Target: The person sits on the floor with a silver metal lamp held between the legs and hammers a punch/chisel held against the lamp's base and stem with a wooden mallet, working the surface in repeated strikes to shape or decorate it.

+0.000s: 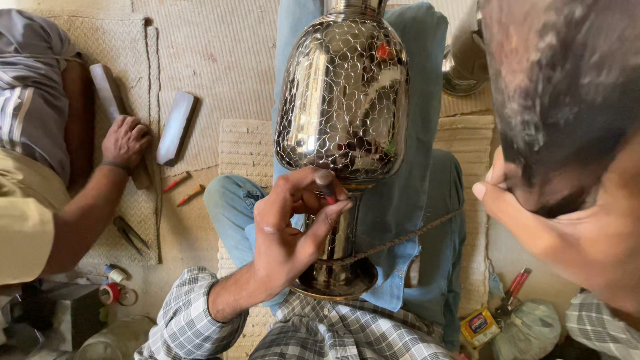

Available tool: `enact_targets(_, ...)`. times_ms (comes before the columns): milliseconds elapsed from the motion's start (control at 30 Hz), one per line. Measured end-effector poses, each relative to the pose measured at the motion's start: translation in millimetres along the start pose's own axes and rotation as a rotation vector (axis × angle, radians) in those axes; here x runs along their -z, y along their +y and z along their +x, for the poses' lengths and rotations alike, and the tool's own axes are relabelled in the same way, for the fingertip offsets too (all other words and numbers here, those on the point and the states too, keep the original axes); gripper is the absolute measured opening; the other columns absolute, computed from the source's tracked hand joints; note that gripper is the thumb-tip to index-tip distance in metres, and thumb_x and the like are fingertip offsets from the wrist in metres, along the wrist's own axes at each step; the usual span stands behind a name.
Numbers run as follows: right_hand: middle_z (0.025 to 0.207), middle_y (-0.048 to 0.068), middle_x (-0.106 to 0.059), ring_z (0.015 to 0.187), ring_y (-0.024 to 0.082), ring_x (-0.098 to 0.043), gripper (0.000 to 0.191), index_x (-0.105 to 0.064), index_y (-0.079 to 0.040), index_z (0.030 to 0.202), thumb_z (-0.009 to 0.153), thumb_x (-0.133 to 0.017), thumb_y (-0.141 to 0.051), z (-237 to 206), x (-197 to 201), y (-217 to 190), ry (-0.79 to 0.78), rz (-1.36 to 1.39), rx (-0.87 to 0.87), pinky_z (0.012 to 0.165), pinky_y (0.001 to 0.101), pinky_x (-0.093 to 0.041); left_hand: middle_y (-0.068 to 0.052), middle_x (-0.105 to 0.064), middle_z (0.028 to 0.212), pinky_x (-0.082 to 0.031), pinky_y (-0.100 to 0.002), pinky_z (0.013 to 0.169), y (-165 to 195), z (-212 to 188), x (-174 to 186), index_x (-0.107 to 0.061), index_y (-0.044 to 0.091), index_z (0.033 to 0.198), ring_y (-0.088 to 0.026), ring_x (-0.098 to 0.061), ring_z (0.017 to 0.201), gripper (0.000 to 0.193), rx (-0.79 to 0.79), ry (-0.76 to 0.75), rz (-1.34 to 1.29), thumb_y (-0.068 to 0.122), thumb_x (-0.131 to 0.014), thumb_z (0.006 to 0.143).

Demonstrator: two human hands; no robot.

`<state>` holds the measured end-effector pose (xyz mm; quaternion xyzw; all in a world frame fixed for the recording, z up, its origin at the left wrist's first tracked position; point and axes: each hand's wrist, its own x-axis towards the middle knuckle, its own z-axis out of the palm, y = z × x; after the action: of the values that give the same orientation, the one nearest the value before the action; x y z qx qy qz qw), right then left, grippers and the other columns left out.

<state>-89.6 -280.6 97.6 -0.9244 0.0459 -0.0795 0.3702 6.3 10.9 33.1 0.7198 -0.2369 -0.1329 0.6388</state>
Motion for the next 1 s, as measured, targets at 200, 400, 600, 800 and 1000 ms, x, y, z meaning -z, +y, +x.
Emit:
enact_targets(200,0.098,0.005,-0.072,0.072,0.016,-0.071,0.093,-0.047,-0.029,0.152,0.072,-0.086,-0.006,35,11,-14,-0.430,-0.362,0.090,0.066,0.0310,-0.059,-0.007,-0.075,0.087,-0.059,-0.024,0.065,3,11,4,-0.065,0.002,0.108,-0.009,-0.070,0.069,0.026,-0.016,-0.082,0.198,-0.001,-0.084,0.090)
enact_targets(400,0.100,0.007,-0.070,0.073,0.021,-0.070,0.092,-0.046,-0.032,0.154,0.072,-0.081,-0.007,24,3,0,-0.373,-0.296,-0.026,0.068,0.0338,-0.058,-0.011,-0.077,0.109,-0.064,-0.027,0.072,14,23,7,-0.066,0.000,0.126,-0.015,-0.077,0.087,0.038,-0.088,-0.184,0.241,0.000,-0.079,0.090)
enact_targets(600,0.105,0.008,-0.075,0.081,0.025,-0.071,0.095,-0.045,-0.034,0.155,0.072,-0.085,-0.011,11,-2,21,-0.412,-0.321,-0.124,0.074,0.0340,-0.060,-0.013,-0.076,0.113,-0.064,-0.032,0.077,23,30,8,-0.065,0.002,0.125,-0.025,-0.079,0.097,0.039,-0.108,-0.229,0.315,0.004,-0.081,0.090)
enact_targets(800,0.119,0.019,-0.072,0.090,0.030,-0.075,0.093,-0.049,-0.019,0.155,0.069,-0.079,-0.002,-4,-9,32,-0.178,-0.116,-0.068,0.076,0.0385,-0.056,-0.010,-0.076,0.118,-0.063,-0.032,0.075,27,38,9,-0.063,0.004,0.134,-0.024,-0.078,0.095,0.048,-0.121,-0.373,0.328,-0.001,-0.076,0.088)
enact_targets(1000,0.122,0.020,-0.069,0.101,0.030,-0.073,0.086,-0.047,-0.011,0.154,0.074,-0.078,-0.006,-22,-21,44,-0.031,-0.060,0.009,0.086,0.0378,-0.056,-0.007,-0.075,0.123,-0.064,-0.031,0.079,29,43,8,-0.059,0.005,0.138,-0.024,-0.078,0.101,0.052,-0.165,-0.453,0.375,-0.003,-0.073,0.088)
